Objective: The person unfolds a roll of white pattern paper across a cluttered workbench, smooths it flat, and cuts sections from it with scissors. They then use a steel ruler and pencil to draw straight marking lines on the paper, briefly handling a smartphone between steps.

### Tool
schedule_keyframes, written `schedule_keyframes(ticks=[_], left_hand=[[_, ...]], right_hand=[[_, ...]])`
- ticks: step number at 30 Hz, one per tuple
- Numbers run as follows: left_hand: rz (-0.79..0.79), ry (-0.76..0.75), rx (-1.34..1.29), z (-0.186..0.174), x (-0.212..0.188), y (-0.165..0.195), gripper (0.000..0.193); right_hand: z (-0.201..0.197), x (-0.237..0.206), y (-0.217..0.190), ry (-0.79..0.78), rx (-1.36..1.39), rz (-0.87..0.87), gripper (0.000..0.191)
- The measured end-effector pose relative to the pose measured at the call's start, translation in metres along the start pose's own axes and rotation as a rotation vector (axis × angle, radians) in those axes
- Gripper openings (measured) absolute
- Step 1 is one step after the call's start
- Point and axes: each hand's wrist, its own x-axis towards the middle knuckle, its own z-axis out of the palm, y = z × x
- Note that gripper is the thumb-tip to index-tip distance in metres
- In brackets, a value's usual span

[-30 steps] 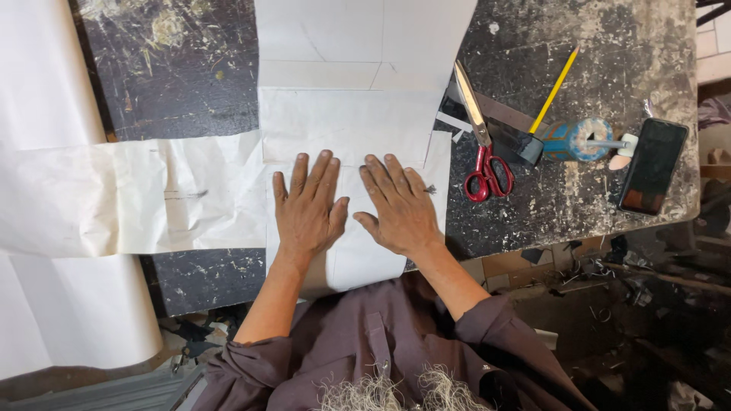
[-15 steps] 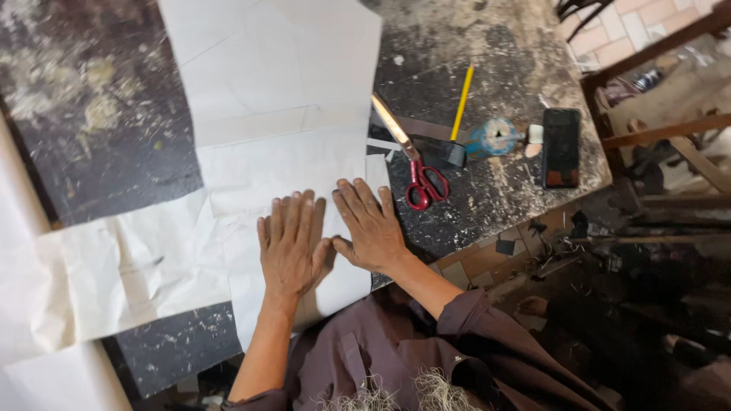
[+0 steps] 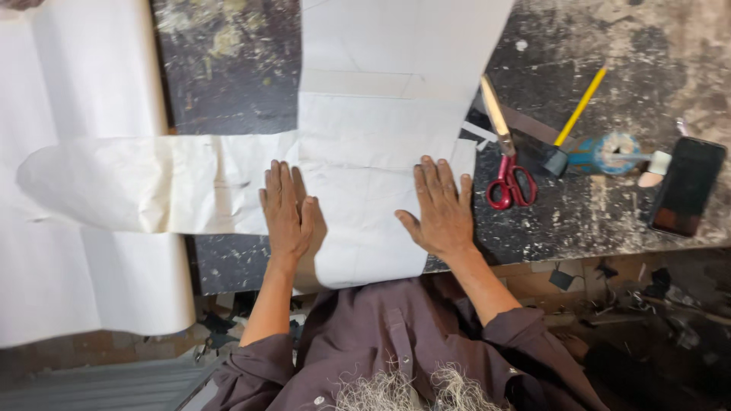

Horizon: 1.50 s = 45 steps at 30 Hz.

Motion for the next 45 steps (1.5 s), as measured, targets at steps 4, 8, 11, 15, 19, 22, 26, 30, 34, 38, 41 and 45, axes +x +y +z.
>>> schedule_keyframes(ticks=[4,8,11,15,19,22,26,30,34,38,41,45], left_hand=[[-0.088,0.147,-0.305,-0.032,-0.010,-0.029,0.053],[0.026,0.132,-0.218,-0.054,-0.022,-0.038,0.036],[-0.029,0.065,-0.342,-0.060,-0.031,-0.033,0.031],[-0.012,-0.014,-0.379,-0.063,-0.038,-0.032,0.027],[0.331,-0.052,-0.237,-0.058,-0.021,-0.040,0.042],[0.418,-0.125,-0.027,-0.048,0.023,-0.048,0.058],[0.336,-0.061,0.257,-0.038,0.106,-0.068,0.063],[0.230,-0.168,0.384,-0.042,0.144,-0.090,0.064],[0.314,-0.167,0.318,-0.039,0.140,-0.097,0.048],[0.353,-0.194,0.216,-0.038,0.135,-0.103,0.037],[0.359,-0.084,0.240,-0.047,0.149,-0.113,0.037],[0.255,0.055,0.303,-0.073,0.183,-0.129,0.033]], right_hand=[[-0.015,-0.007,0.005,0.268,0.302,-0.102,0.071],[-0.034,-0.058,0.003,0.361,0.340,0.111,0.051],[-0.035,-0.107,-0.010,0.385,0.567,0.391,0.038],[-0.017,-0.142,-0.045,0.346,0.980,0.842,0.032],[-0.004,-0.157,-0.072,-0.041,0.951,1.107,0.036],[0.009,-0.147,-0.092,-0.055,1.092,0.974,0.054],[0.012,-0.118,-0.117,-0.121,1.258,1.012,0.073],[0.012,-0.107,-0.133,-0.236,1.170,0.880,0.049],[0.017,-0.124,-0.131,-0.136,1.252,0.999,0.032],[0.021,-0.142,-0.125,-0.093,1.240,1.060,0.031],[0.017,-0.136,-0.125,-0.177,0.990,1.100,0.032],[0.009,-0.107,-0.129,-0.140,0.948,1.089,0.035]])
